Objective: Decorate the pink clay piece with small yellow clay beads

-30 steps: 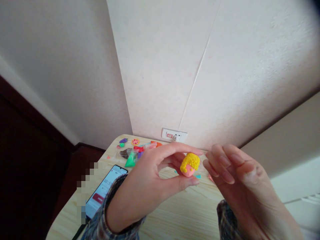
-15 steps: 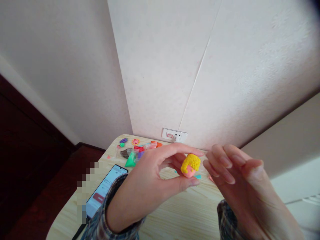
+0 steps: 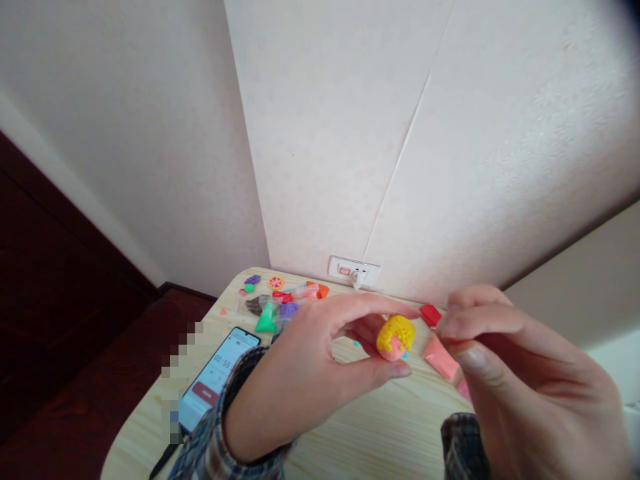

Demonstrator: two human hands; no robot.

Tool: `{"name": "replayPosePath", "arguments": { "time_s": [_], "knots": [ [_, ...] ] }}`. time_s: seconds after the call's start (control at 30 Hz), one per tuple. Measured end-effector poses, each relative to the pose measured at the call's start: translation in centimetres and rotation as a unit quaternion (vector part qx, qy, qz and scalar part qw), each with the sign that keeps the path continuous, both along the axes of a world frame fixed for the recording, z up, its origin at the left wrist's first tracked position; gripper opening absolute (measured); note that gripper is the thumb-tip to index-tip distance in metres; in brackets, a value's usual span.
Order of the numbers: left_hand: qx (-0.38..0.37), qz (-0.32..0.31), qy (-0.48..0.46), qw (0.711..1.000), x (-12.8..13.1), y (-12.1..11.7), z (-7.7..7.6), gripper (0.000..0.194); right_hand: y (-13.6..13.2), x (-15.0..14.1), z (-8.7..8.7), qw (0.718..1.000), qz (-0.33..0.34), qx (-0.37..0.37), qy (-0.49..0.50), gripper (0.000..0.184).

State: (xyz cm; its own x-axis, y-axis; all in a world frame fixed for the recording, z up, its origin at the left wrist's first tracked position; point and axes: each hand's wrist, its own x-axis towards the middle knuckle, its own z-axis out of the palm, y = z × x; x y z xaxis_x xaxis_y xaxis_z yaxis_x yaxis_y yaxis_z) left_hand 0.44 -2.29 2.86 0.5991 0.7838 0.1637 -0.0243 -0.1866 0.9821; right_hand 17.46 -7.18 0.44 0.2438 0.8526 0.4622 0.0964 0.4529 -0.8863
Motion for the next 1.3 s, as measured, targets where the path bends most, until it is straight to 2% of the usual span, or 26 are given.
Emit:
{"name": "replayPosePath", "arguments": {
  "time_s": [0.13,0.23,0.4,0.57,0.77,0.83,0.97,1.1,1.2,1.3],
  "knots": [
    [-0.015,-0.026,0.005,1.000,0.0,0.0,0.1,0.031,-0.1,-0.5,-0.2,0.996,-0.041,0.019,-0.082,0.002],
    [-0.023,-0.034,-0.011,0.999,-0.1,0.1,0.0,0.032,-0.1,-0.9,-0.1,0.992,-0.064,0.020,-0.105,0.004],
    [-0.055,-0.021,-0.032,0.998,-0.3,0.1,-0.4,0.033,0.1,-1.0,0.1,0.991,-0.072,0.027,-0.111,0.005],
    [-0.120,-0.019,-0.090,0.988,-0.3,0.3,-0.6,0.029,0.1,-1.0,0.2,0.992,-0.058,0.027,-0.108,0.006],
    [-0.153,-0.035,-0.096,0.983,-0.2,0.5,-0.6,0.022,-0.2,-0.6,0.2,0.998,-0.032,0.027,-0.053,0.010],
    [-0.161,-0.058,-0.100,0.980,-0.1,0.5,-0.3,0.015,-0.3,-0.2,0.2,0.999,-0.009,0.024,-0.032,0.014],
    [-0.185,-0.119,-0.119,0.968,-0.1,0.5,-0.1,0.004,-0.5,0.7,-0.4,0.998,0.051,0.029,-0.023,0.008],
    [-0.218,-0.165,-0.118,0.955,0.1,0.7,-0.4,0.002,-0.7,0.9,-0.8,0.996,0.074,0.050,-0.002,0.025],
    [-0.251,-0.207,-0.112,0.939,0.5,0.8,-0.8,0.018,-0.8,0.8,-0.6,0.995,0.079,0.050,0.019,0.015],
    [-0.276,-0.250,-0.111,0.921,1.1,0.8,-0.8,0.023,-0.7,1.0,-0.1,0.993,0.115,0.026,0.013,0.006]
  ]
}}
